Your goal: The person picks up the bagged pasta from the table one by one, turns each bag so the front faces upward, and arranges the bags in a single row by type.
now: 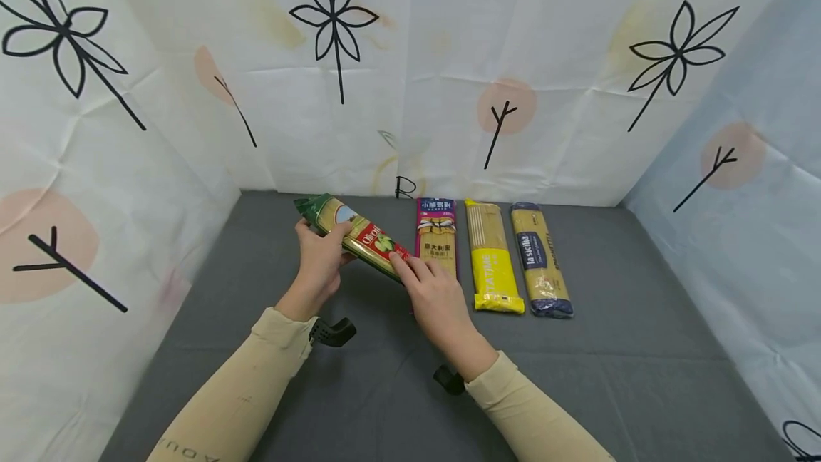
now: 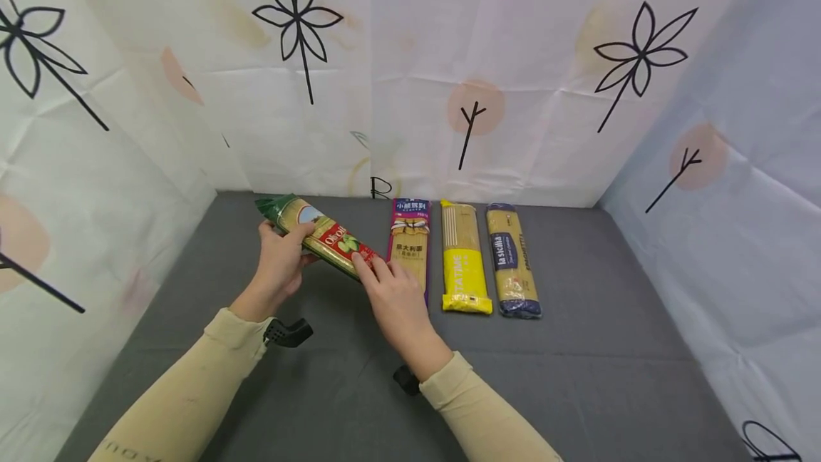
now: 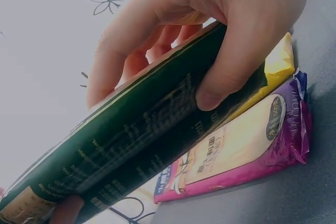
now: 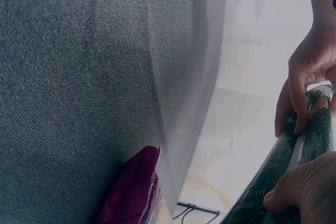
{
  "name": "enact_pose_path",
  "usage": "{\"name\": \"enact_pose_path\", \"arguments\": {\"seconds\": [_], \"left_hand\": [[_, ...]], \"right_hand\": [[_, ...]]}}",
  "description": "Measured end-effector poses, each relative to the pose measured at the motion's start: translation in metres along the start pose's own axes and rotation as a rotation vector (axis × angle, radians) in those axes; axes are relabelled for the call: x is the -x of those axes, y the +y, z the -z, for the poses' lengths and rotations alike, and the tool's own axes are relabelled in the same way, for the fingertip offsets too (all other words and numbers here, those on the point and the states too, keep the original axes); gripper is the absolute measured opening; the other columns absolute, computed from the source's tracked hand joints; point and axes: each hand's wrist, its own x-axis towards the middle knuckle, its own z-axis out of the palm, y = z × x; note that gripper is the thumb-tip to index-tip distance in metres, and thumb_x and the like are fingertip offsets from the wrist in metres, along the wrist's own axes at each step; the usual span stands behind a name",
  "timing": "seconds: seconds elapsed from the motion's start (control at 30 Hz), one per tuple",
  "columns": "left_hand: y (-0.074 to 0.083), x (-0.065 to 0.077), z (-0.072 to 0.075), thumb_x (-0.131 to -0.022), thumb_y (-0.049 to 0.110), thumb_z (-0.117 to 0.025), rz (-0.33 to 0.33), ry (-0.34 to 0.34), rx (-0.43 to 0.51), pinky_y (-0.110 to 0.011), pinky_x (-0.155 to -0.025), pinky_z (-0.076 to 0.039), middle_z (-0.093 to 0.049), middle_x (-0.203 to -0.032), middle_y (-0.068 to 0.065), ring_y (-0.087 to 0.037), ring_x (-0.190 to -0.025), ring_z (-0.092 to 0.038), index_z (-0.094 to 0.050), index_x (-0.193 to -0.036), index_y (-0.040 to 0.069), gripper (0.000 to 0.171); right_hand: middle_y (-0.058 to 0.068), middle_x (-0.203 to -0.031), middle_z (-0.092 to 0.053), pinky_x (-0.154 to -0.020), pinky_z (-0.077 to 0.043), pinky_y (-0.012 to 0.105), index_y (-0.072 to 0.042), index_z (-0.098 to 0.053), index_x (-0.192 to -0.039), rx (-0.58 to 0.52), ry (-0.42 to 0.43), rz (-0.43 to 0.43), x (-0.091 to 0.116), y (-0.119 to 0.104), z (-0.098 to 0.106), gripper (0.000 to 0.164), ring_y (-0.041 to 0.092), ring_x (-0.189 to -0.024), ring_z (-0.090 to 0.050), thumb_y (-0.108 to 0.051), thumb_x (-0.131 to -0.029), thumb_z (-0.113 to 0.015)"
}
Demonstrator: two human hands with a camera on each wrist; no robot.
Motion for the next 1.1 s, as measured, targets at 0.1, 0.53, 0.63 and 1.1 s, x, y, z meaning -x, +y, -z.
{"name": "enact_pose_path", "arguments": {"seconds": [0.1, 0.53, 0.63, 1.1], "left_hand": [[-0.001, -0.001, 0.0, -0.097, 0.015, -0.059, -0.012, 0.002, 0.027, -0.04, -0.081, -0.055, -0.036, -0.133, -0.017, -0.032, -0.112, -0.057, -0.005, -0.143, 0.025, 0.071], [-0.002, -0.013, 0.008, -0.1, 0.019, -0.054, -0.029, -0.04, 0.121, -0.044, -0.09, -0.048, -0.044, -0.133, -0.013, -0.029, -0.118, -0.051, -0.029, -0.143, 0.018, 0.049], [-0.002, -0.016, 0.011, -0.101, 0.02, -0.053, -0.028, -0.066, 0.127, -0.042, -0.091, -0.048, -0.045, -0.133, -0.012, -0.028, -0.119, -0.051, -0.031, -0.143, 0.016, 0.047], [0.0, -0.023, 0.024, -0.101, 0.026, -0.051, -0.058, -0.221, 0.137, -0.036, -0.088, -0.05, -0.046, -0.129, -0.011, -0.024, -0.115, -0.053, -0.028, -0.146, 0.012, 0.052]], "right_hand": [[0.008, -0.12, -0.061, -0.083, -0.054, 0.04, -0.015, -0.051, -0.14, 0.005, 0.013, -0.009, -0.001, 0.0, -0.001, 0.066, 0.026, -0.101, -0.058, -0.016, -0.081, -0.08], [0.005, -0.129, -0.052, -0.092, -0.049, 0.041, -0.017, -0.051, -0.138, -0.235, -0.116, -0.116, 0.003, 0.007, 0.001, 0.066, 0.022, -0.117, -0.048, -0.035, -0.081, -0.078], [0.003, -0.132, -0.05, -0.091, -0.05, 0.039, -0.018, -0.051, -0.138, -0.297, -0.158, -0.152, 0.003, 0.009, 0.0, 0.065, 0.02, -0.12, -0.045, -0.041, -0.083, -0.075], [-0.003, -0.122, -0.055, -0.087, -0.051, 0.031, -0.014, -0.062, -0.123, -0.57, -0.156, -0.209, 0.004, 0.02, -0.003, 0.041, 0.011, -0.11, -0.048, -0.035, -0.089, -0.07]]}}
